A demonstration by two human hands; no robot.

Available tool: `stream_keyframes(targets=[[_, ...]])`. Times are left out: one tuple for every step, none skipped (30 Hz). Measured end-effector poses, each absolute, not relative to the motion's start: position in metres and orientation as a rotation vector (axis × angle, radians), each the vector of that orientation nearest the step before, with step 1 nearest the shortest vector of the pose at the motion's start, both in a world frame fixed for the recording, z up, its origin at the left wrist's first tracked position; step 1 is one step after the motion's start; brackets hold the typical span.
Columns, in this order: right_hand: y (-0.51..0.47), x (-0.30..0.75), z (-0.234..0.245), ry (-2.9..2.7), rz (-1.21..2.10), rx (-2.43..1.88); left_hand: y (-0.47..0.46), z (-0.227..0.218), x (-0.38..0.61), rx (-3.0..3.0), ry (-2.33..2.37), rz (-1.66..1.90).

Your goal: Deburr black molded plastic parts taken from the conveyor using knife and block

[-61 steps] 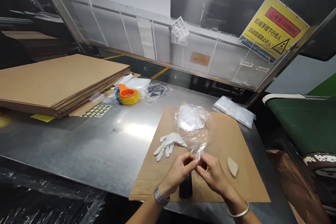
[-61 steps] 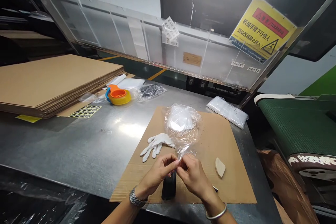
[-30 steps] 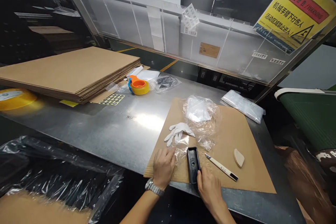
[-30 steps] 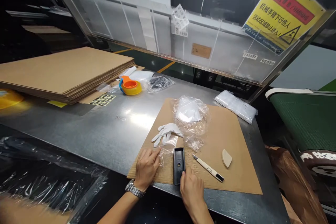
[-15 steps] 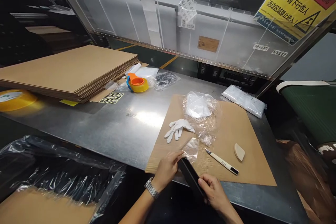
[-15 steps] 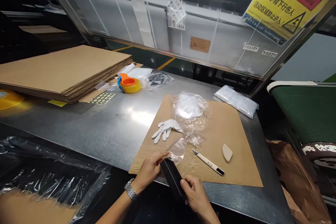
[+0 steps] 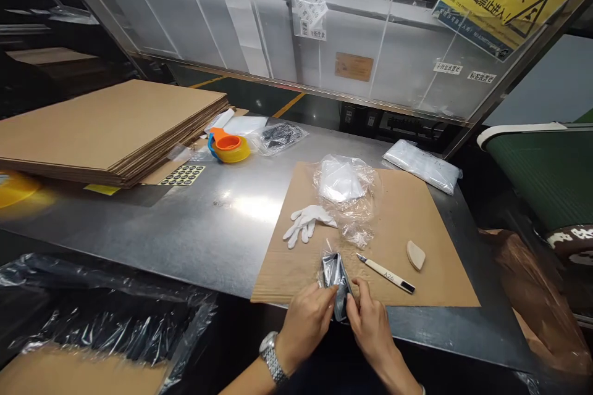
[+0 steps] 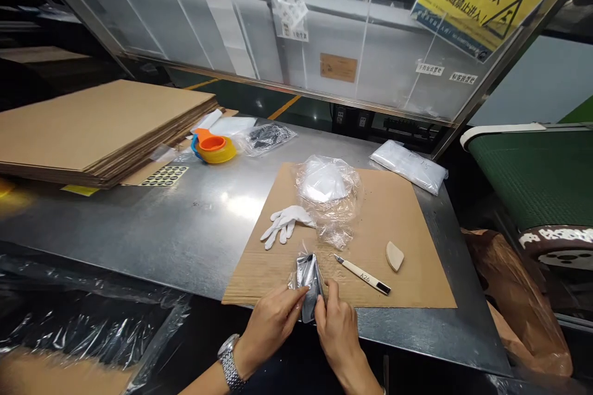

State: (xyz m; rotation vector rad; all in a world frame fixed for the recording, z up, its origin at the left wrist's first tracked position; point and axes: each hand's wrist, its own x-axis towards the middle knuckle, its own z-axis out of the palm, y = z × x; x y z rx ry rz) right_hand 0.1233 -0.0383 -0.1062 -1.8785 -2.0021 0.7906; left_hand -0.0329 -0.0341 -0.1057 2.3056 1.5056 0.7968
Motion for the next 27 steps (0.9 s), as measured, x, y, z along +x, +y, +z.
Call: stream_keyframes(targets=[[-0.036, 0.124, -0.103, -1.994, 0.791, -1.89, -0.036, -0.102, -0.032, 2.308, 1.508, 0.81], [-0.035, 0.124, -0.099, -1.991, 0.796, -1.895, -0.038, -0.098, -0.031, 2.312, 1.507, 0.822], [-0.034, 0.125, -0.094, -1.994, 0.805, -1.892, -0.04, -0.093, -0.03, 2.322, 1.487, 0.827], [-0.033, 0.126, -0.09, -2.003, 0.82, -1.882, -0.041, -0.088, -0.028, 2.337, 1.446, 0.824], [-0.032, 0.128, -0.085, -2.017, 0.841, -1.863, -0.042, -0.083, -0.027, 2.347, 1.399, 0.813], [-0.031, 0.129, -0.079, -2.036, 0.865, -1.837, -0.042, -0.078, -0.025, 2.348, 1.356, 0.797], [-0.031, 0.131, -0.074, -2.056, 0.893, -1.807, -0.041, -0.074, -0.023, 2.335, 1.331, 0.78], [-0.03, 0.133, -0.069, -2.071, 0.921, -1.777, -0.039, -0.069, -0.021, 2.308, 1.333, 0.765], [-0.029, 0.136, -0.063, -2.077, 0.947, -1.751, -0.036, -0.066, -0.02, 2.275, 1.352, 0.754], [-0.027, 0.138, -0.058, -2.073, 0.972, -1.728, -0.033, -0.063, -0.019, 2.241, 1.375, 0.744], [-0.025, 0.142, -0.053, -2.056, 1.001, -1.708, -0.029, -0.06, -0.019, 2.214, 1.39, 0.73], [-0.022, 0.145, -0.047, -2.031, 1.042, -1.683, -0.025, -0.058, -0.018, 2.195, 1.397, 0.708], [-0.02, 0.15, -0.042, -2.001, 1.103, -1.649, -0.021, -0.055, -0.018, 2.182, 1.401, 0.683], [-0.017, 0.155, -0.037, -1.964, 1.181, -1.606, -0.017, -0.052, -0.018, 2.177, 1.401, 0.654], [-0.014, 0.161, -0.032, -1.918, 1.265, -1.558, -0.014, -0.049, -0.018, 2.178, 1.402, 0.629], [-0.012, 0.167, -0.028, -1.86, 1.348, -1.51, -0.01, -0.044, -0.018, 2.186, 1.4, 0.613], [-0.01, 0.174, -0.025, -1.79, 1.424, -1.467, -0.007, -0.039, -0.017, 2.197, 1.389, 0.61], [-0.009, 0.181, -0.022, -1.708, 1.486, -1.434, -0.005, -0.033, -0.015, 2.209, 1.363, 0.623], [-0.009, 0.187, -0.022, -1.615, 1.526, -1.412, -0.002, -0.026, -0.012, 2.219, 1.32, 0.651], [-0.01, 0.193, -0.023, -1.512, 1.543, -1.401, 0.001, -0.019, -0.008, 2.226, 1.268, 0.693], [-0.012, 0.198, -0.025, -1.404, 1.537, -1.399, 0.003, -0.013, -0.001, 2.232, 1.209, 0.75], [-0.016, 0.202, -0.029, -1.292, 1.51, -1.406, 0.005, -0.006, 0.006, 2.242, 1.152, 0.816], [-0.022, 0.204, -0.035, -1.182, 1.47, -1.421, 0.006, -0.001, 0.016, 2.263, 1.102, 0.889], [-0.029, 0.205, -0.041, -1.079, 1.434, -1.439, 0.007, 0.003, 0.027, 2.298, 1.061, 0.961], [-0.039, 0.205, -0.048, -0.987, 1.409, -1.457, 0.006, 0.005, 0.038, 2.345, 1.023, 1.022], [-0.049, 0.203, -0.055, -0.911, 1.406, -1.471, 0.005, 0.006, 0.05, 2.403, 0.977, 1.071], [-0.059, 0.201, -0.061, -0.842, 1.431, -1.471, 0.002, 0.005, 0.062, 2.465, 0.921, 1.107]])
